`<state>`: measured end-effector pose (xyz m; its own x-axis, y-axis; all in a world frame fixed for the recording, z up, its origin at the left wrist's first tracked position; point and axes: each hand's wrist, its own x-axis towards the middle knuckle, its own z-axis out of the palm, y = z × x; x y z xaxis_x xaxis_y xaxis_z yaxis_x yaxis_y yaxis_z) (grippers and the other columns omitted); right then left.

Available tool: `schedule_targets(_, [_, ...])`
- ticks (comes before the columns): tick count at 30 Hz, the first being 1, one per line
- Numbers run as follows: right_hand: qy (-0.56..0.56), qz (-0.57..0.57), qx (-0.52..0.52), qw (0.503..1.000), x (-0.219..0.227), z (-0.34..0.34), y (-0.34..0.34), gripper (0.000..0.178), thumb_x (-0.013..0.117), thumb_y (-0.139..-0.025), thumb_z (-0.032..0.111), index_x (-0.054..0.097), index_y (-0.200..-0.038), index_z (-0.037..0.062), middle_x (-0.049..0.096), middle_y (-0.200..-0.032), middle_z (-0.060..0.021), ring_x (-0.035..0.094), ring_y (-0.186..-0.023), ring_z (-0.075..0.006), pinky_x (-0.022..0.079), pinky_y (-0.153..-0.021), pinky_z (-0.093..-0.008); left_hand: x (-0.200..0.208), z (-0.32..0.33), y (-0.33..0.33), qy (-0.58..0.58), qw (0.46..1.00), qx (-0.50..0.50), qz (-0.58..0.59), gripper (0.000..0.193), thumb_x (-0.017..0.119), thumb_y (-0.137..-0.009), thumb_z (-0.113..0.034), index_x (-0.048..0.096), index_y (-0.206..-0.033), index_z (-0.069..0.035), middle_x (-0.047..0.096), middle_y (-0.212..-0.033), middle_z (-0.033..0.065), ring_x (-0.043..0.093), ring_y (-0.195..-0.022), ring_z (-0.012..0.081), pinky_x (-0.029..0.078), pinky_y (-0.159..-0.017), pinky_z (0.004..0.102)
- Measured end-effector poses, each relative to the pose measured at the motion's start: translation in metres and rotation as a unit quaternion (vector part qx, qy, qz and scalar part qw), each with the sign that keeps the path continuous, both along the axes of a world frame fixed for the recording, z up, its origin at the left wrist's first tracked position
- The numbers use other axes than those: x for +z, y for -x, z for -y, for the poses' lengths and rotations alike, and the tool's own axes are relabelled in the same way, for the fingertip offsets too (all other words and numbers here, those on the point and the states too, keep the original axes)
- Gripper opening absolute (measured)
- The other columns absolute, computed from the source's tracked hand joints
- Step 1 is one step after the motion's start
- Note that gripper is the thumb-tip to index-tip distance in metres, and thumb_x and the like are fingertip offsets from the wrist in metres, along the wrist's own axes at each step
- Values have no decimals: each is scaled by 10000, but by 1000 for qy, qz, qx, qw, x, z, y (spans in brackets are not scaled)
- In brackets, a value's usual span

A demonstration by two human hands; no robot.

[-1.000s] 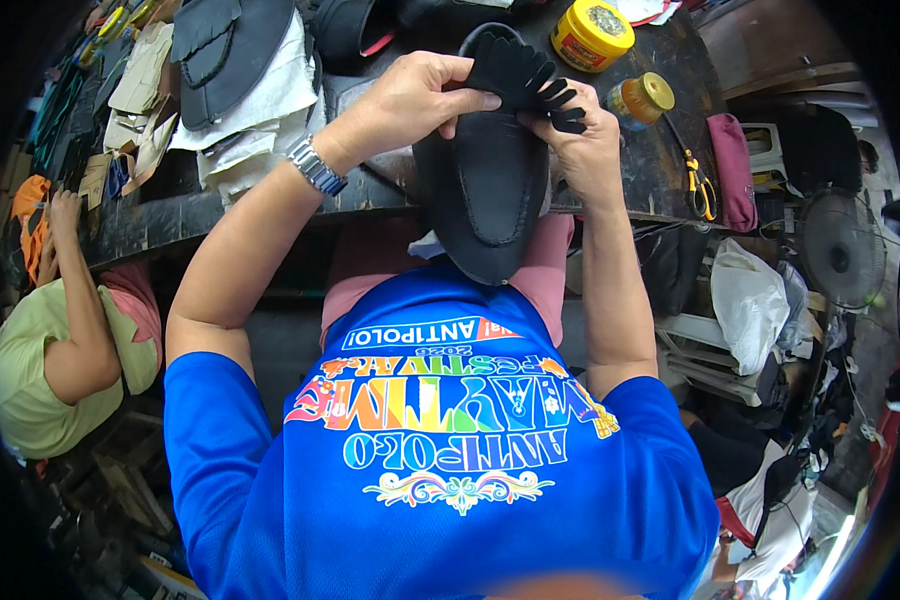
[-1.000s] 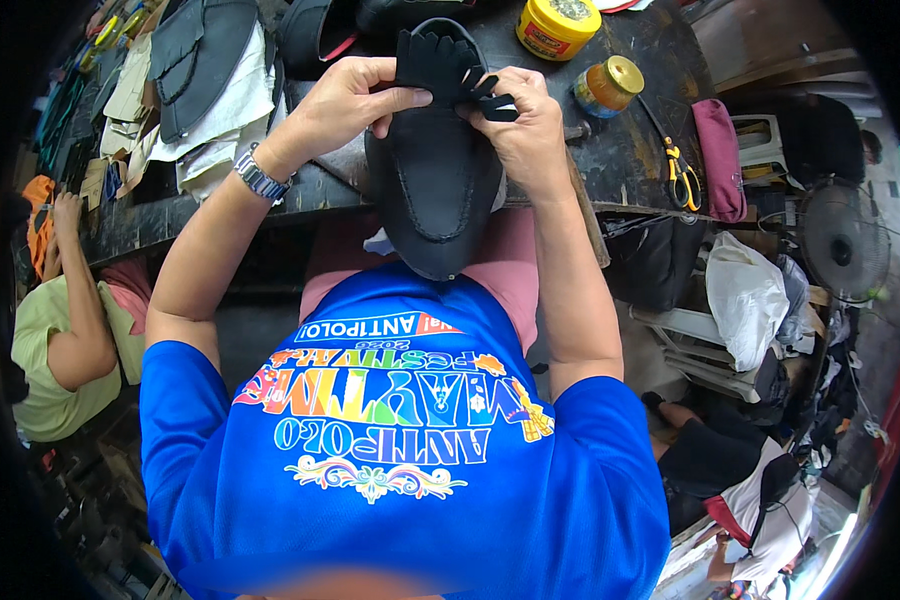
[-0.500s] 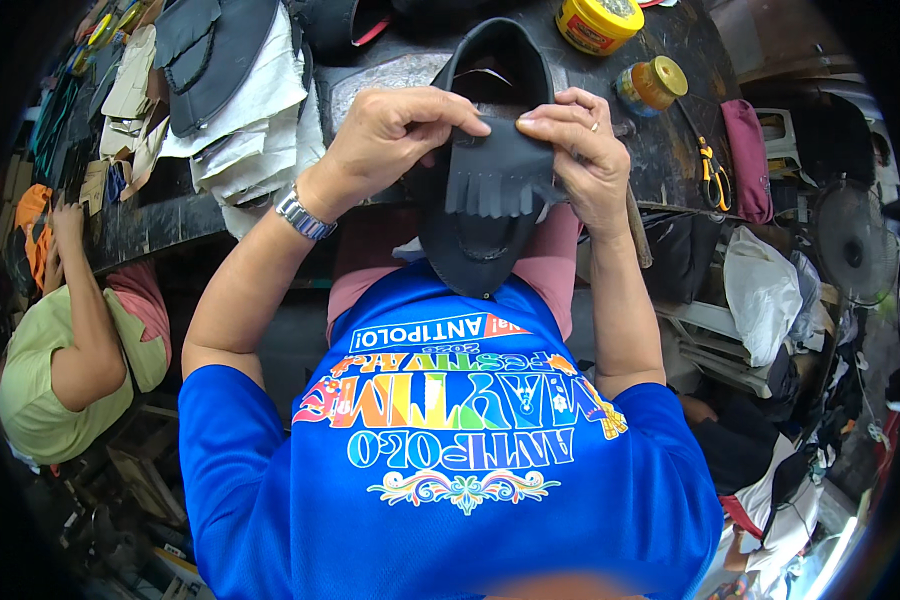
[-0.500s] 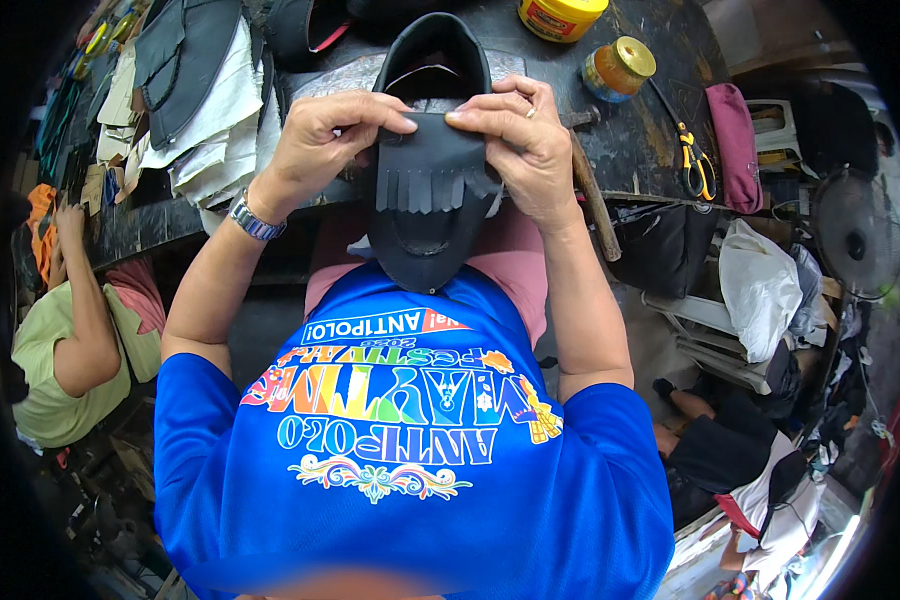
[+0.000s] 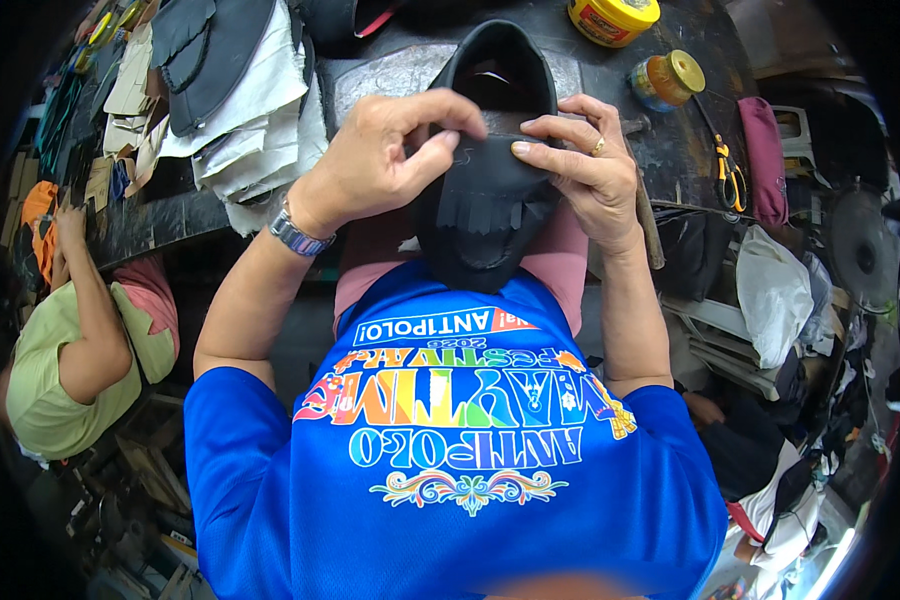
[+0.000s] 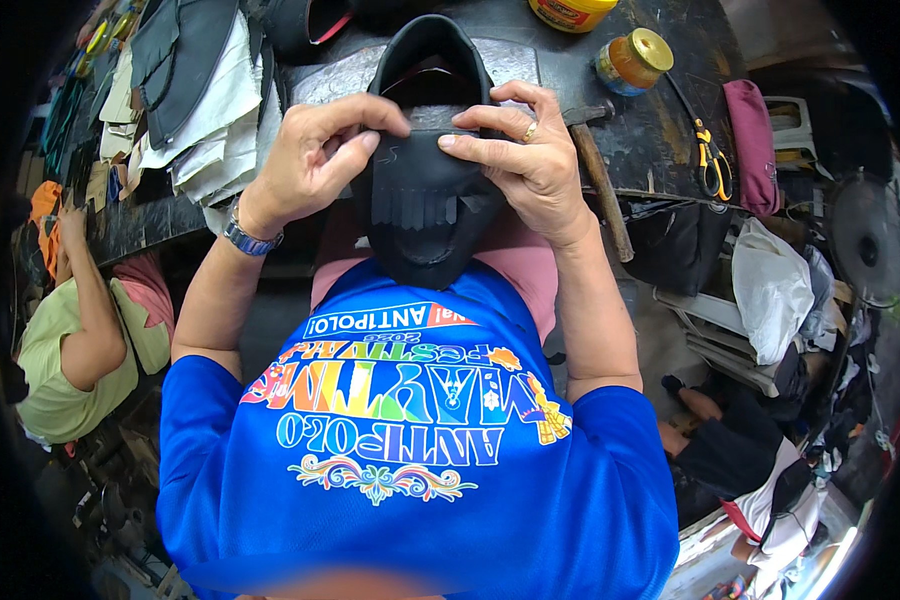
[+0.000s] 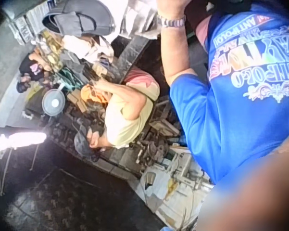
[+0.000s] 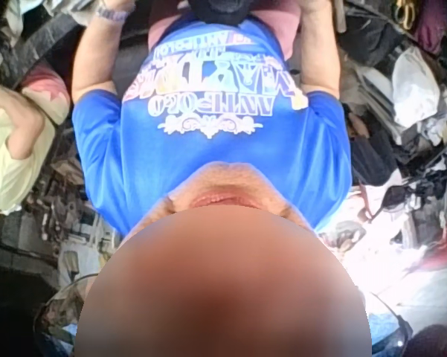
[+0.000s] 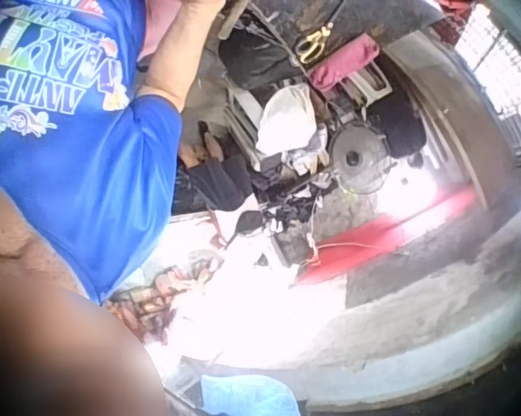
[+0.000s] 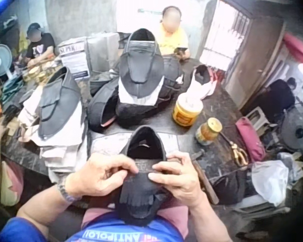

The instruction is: The person inserts a white fabric piece into a black slip-on shoe and uses a hammer to tap it into place. They repeat this process on a second shoe, adjusting the fabric and tapping it with the hammer.

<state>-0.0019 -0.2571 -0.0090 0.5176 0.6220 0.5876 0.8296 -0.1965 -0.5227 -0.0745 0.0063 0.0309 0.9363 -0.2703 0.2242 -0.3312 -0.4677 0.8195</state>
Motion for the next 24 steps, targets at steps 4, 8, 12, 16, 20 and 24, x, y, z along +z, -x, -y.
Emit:
schedule_targets(4, [11, 4, 13, 1000, 5, 1, -2, 332, 777, -763, 52, 831, -1069, 170, 751, -1124, -13, 542, -1196, -291, 441, -1035, -408, -5, 25, -6, -83, 982, 85, 148, 197, 687, -966, -278, 778, -972, -104, 730, -841, 80, 716, -718, 259, 561, -639, 347])
schedule_targets(8, [-4, -36, 22, 999, 20, 2, 3, 456, 695, -763, -49, 804, -1151, 162, 758, -1110, -34, 575, -1113, -254, 435, -1038, -385, -10, 30, -1, -172, 970, 104, 137, 219, 696, -955, -324, 781, -957, -122, 695, -854, 52, 711, -744, 278, 563, -661, 369])
schedule_targets(12, [-93, -195, -23, 976, 32, 0, 12, 368, 622, -874, -30, 762, -1196, 81, 736, -1140, -102, 636, -1057, -189, 497, -934, -297, -11, 27, 1, -152, 974, 95, 137, 215, 701, -953, -314, 778, -958, -114, 698, -860, 52, 711, -760, 272, 563, -666, 371])
schedule_targets(16, [20, -174, -26, 984, 33, -7, 8, 263, 679, -968, 154, 736, -1191, 26, 660, -1310, -133, 650, -1146, -261, 517, -951, -342, -13, 26, 0, -141, 977, 88, 136, 209, 704, -950, -306, 774, -970, -110, 699, -875, 55, 712, -774, 274, 564, -671, 371])
schedule_targets(20, [120, -89, -30, 988, 30, -10, 3, 245, 700, -957, 203, 748, -1135, 42, 647, -1340, -100, 631, -1193, -303, 501, -1016, -403, -13, 24, 3, -139, 978, 82, 131, 199, 708, -946, -297, 762, -989, -110, 693, -882, 60, 712, -780, 281, 564, -674, 370])
schedule_targets(24, [124, -131, -12, 983, 32, -9, 3, 228, 713, -945, 188, 752, -1108, 34, 649, -1334, -92, 624, -1208, -296, 495, -1018, -389, -11, 24, 8, -138, 979, 84, 125, 182, 720, -937, -280, 752, -1002, -113, 684, -876, 62, 710, -781, 284, 563, -672, 367])
